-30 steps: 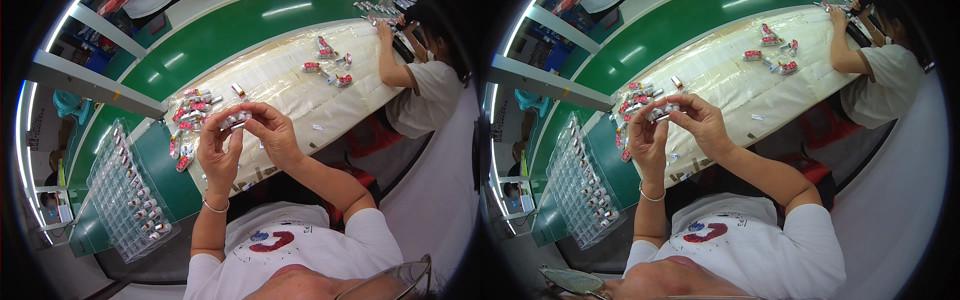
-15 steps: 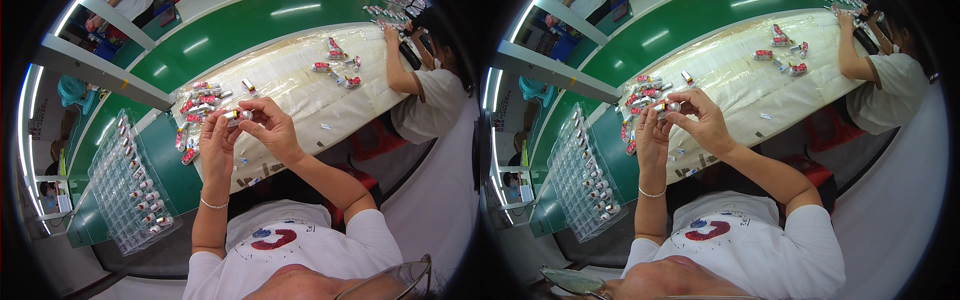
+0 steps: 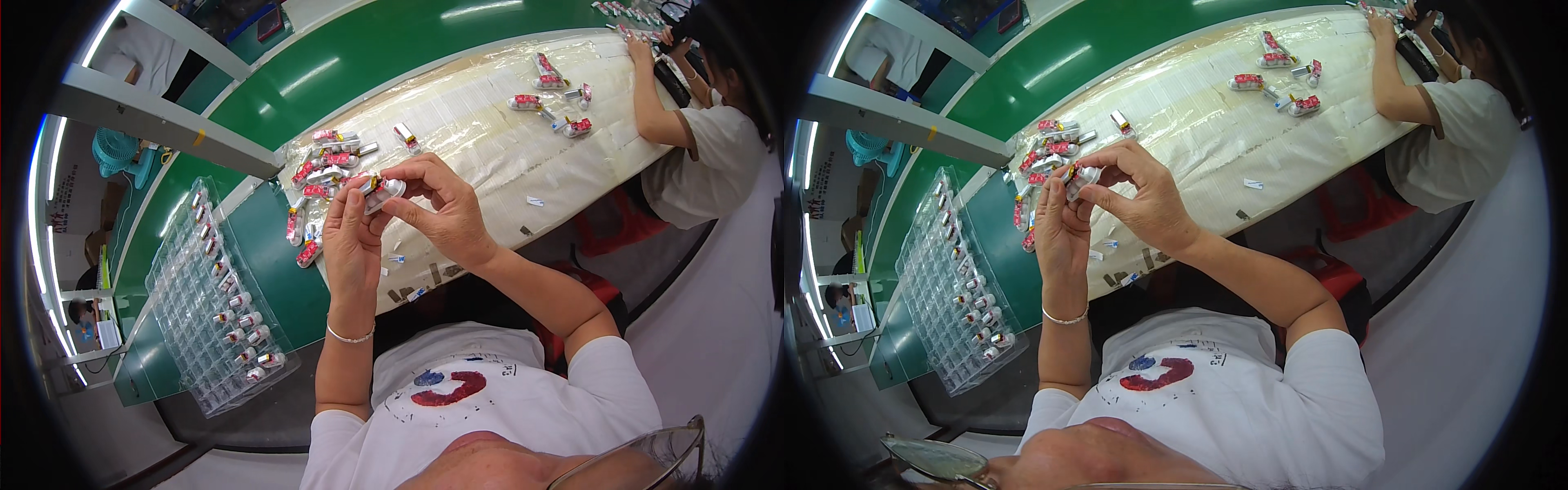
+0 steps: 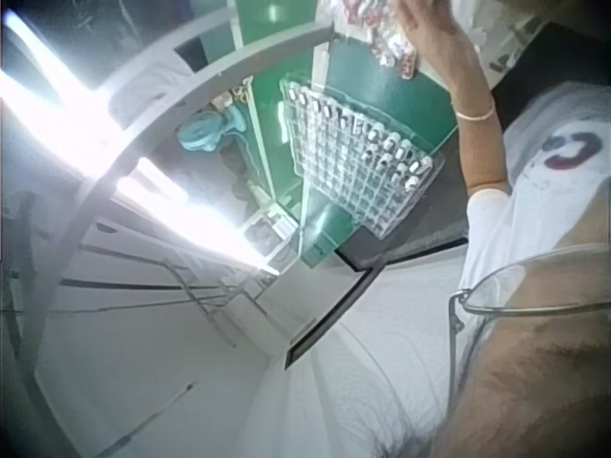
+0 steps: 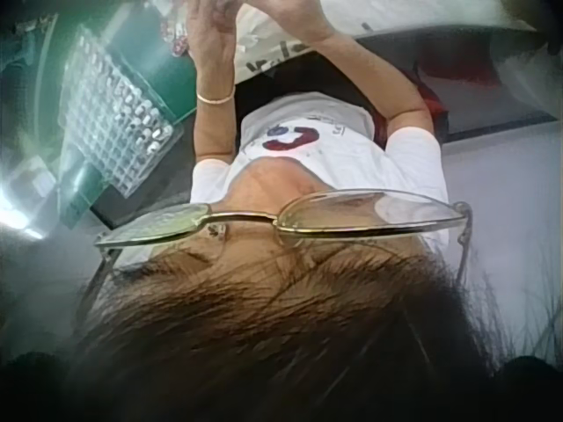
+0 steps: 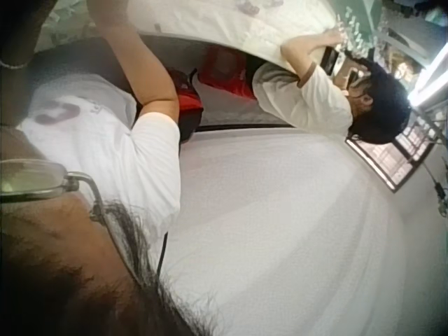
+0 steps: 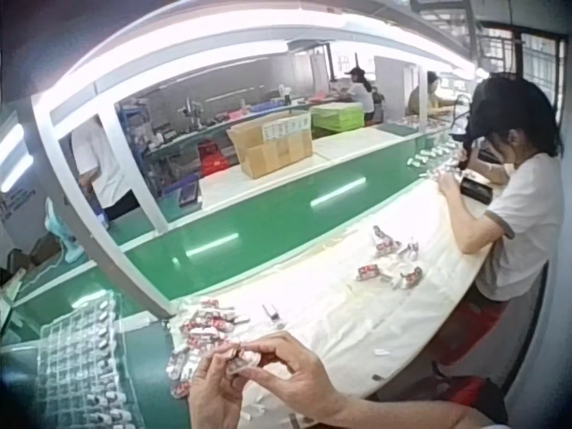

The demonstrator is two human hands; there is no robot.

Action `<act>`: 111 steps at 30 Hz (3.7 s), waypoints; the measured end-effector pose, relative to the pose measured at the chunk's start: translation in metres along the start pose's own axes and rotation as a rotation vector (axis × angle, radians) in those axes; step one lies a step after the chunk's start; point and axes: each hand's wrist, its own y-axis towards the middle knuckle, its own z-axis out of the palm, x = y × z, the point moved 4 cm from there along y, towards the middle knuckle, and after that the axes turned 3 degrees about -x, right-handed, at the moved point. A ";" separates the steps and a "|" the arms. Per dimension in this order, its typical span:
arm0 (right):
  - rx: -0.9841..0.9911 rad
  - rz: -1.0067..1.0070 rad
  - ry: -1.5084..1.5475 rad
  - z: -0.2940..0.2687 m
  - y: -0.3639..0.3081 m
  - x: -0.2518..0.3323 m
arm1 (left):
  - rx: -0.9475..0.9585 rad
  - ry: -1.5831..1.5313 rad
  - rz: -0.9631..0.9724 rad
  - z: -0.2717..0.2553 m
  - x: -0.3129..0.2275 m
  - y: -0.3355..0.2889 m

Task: The person repeatedly picks small cylindrical items and small white caps from a table, fits the caps onto the items, and places the assembled units into a clear plastic tray. The person handles items one at a time throughout the clip.

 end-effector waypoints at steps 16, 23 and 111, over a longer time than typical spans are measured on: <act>-0.003 -0.193 -0.256 -0.007 0.006 0.011 | 0.003 0.264 0.131 0.008 0.000 0.001; 0.034 -0.182 -0.289 -0.009 0.005 0.004 | 0.016 0.361 0.117 0.007 0.000 0.004; 1.166 -0.408 -0.770 0.420 -0.003 -0.111 | -0.588 1.782 0.184 -0.246 -0.277 -0.270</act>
